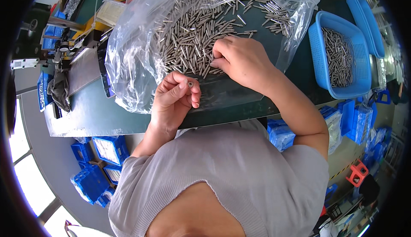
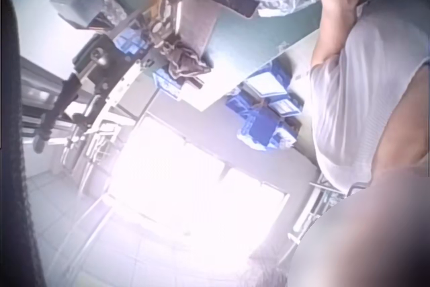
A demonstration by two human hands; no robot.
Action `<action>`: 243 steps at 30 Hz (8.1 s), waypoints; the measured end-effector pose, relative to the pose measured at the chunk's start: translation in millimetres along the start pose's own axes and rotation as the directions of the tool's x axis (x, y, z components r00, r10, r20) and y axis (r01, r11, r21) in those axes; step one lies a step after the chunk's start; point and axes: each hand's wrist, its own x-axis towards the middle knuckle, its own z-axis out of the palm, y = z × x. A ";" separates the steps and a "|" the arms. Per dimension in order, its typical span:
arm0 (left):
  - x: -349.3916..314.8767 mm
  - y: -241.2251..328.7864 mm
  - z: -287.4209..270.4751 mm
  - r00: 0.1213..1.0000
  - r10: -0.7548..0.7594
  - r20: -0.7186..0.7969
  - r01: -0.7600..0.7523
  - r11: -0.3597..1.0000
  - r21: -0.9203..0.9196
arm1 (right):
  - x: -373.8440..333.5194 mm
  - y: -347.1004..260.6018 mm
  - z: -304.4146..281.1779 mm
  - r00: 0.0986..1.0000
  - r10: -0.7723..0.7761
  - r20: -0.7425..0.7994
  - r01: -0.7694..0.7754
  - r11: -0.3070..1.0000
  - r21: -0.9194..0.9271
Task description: Sorting small metal pins from a large plastic bag into blue storage bins on a workbench.
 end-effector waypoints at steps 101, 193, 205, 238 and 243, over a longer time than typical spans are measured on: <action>1.4 -6.5 0.1 1.000 0.019 -0.007 -0.019 1.000 0.013 | -1.2 -22.6 7.9 0.925 0.026 0.379 -0.369 0.300 0.880; -0.7 -6.1 1.4 0.999 0.043 -0.032 -0.043 0.999 0.018 | 3.8 -16.2 -6.4 0.958 0.141 0.249 -0.266 0.756 0.597; 1.0 -7.0 -0.8 1.000 0.027 -0.014 -0.027 1.000 0.006 | -1.5 -21.9 -0.3 0.960 0.038 0.277 -0.258 0.509 0.821; 0.5 -7.9 -0.1 0.997 0.065 -0.037 -0.064 0.997 0.033 | 5.2 13.3 -8.9 0.970 0.164 0.182 -0.240 0.791 0.562; 0.8 -7.1 2.2 0.998 0.062 -0.032 -0.061 0.997 0.048 | -1.6 -1.2 5.2 1.000 0.011 -0.007 -0.011 1.000 -0.008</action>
